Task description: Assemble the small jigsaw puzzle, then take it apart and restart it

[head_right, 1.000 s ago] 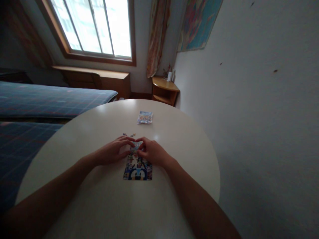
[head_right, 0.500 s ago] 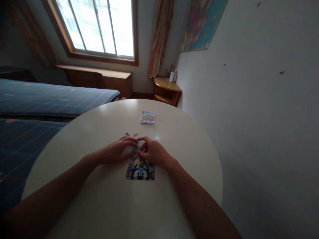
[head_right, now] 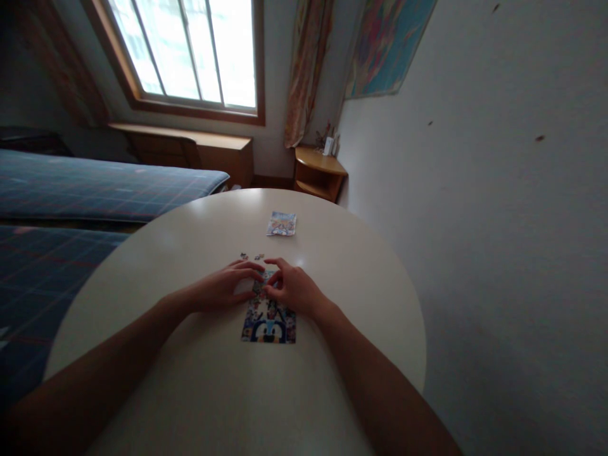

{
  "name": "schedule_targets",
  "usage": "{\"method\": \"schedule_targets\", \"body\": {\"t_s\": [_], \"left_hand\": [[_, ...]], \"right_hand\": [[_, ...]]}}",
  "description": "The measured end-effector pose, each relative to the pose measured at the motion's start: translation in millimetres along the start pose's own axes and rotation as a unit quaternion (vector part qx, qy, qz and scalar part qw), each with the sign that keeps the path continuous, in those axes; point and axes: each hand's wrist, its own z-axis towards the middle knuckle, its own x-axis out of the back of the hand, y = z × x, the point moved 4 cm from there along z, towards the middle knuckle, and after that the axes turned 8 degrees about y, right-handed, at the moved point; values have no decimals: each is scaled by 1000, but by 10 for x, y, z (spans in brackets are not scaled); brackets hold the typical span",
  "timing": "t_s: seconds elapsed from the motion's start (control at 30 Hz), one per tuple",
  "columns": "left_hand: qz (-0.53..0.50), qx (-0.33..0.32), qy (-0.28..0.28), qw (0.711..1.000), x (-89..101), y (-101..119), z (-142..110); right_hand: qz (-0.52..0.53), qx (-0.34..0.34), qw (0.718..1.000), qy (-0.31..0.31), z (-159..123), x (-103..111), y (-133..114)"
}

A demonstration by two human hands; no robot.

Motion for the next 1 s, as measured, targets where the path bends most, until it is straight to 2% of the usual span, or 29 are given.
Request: {"method": "schedule_targets", "body": {"t_s": [0.2,0.6,1.0], "left_hand": [[-5,0,-1,1000,-6,-18,-2],[-9,3,8,1000,-9,-26,2],[2,2,4,1000,8,-3,2]], "right_hand": [[-6,5,1000,-3,3,3,-20],[46,6,996,-76,-43,9,-33],[13,27,998,-52,-30,-28,-56]]}}
